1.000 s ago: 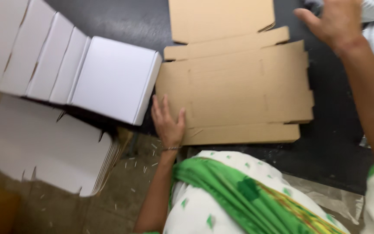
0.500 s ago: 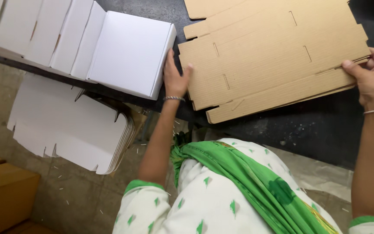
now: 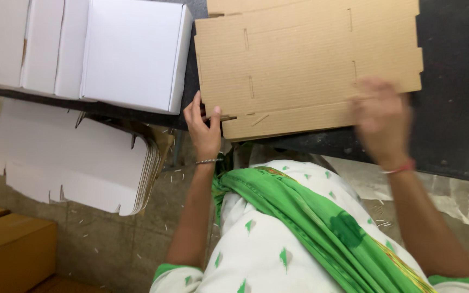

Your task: The person folds flat cardboard blanks into white boxes at a workbench. They press the inner white liner into the kraft outer carton, fold the side flaps, close the lid, and stack the finished box on a pile of completed boxes, repeating the cycle.

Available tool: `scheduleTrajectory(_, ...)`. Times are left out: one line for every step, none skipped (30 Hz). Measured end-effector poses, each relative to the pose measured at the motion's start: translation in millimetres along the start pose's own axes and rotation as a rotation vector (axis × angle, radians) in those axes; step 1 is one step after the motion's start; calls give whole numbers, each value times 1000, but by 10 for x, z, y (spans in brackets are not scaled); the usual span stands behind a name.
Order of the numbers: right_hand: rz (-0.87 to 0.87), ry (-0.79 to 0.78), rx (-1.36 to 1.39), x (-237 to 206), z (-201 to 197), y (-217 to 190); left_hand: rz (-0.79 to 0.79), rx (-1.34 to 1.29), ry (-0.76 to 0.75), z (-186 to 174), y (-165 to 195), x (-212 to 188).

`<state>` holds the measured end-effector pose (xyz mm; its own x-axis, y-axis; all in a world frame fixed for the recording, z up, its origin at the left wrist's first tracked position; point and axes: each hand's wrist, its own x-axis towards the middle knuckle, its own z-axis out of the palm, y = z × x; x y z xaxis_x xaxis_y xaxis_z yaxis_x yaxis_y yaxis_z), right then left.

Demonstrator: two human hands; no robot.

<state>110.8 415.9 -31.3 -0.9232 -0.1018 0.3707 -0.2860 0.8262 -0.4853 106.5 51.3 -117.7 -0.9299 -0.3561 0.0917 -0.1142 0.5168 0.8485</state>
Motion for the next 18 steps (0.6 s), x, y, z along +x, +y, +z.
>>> scheduleTrajectory(-59,-121,51,25,166,-225,37,22,19,5,22,16)
scheduleTrajectory(-70,-189,243,57,329,-432,76,43,38,20,49,53)
scheduleTrajectory(-210,-194,263,75,475,-613,101,50,48,33,67,74)
scheduleTrajectory(-286,-181,250,107,606,-765,125,55,60,49,88,101)
scheduleTrajectory(-363,-169,237,122,691,-858,147,61,72,62,100,111)
scheduleTrajectory(-356,-357,243,101,726,-919,112,55,63,67,113,116)
scheduleTrajectory(-345,-543,243,57,741,-950,80,46,51,76,122,112)
scheduleTrajectory(-328,-724,241,25,715,-924,53,33,35,74,134,102)
scheduleTrajectory(-221,-651,315,4,655,-829,43,44,42,82,147,87)
scheduleTrajectory(-107,-573,382,-38,558,-702,35,51,41,69,164,64)
scheduleTrajectory(5,-491,444,-75,460,-531,26,54,38,75,188,45)
scheduleTrajectory(-69,-255,200,-26,396,-271,-19,-126,26,74,213,26)
scheduleTrajectory(-147,-30,-45,57,312,24,-72,-302,12,73,246,8)
scheduleTrajectory(55,82,-11,72,223,286,-74,-266,12,77,279,-14)
scheduleTrajectory(250,201,27,89,146,551,-72,-227,18,69,316,-30)
scheduleTrajectory(244,184,-17,134,117,805,-68,-187,29,71,343,-41)
scheduleTrajectory(239,166,-57,151,114,998,-3,-94,36,60,383,-63)
scheduleTrajectory(233,146,-95,130,132,1143,62,-2,46,59,404,-74)
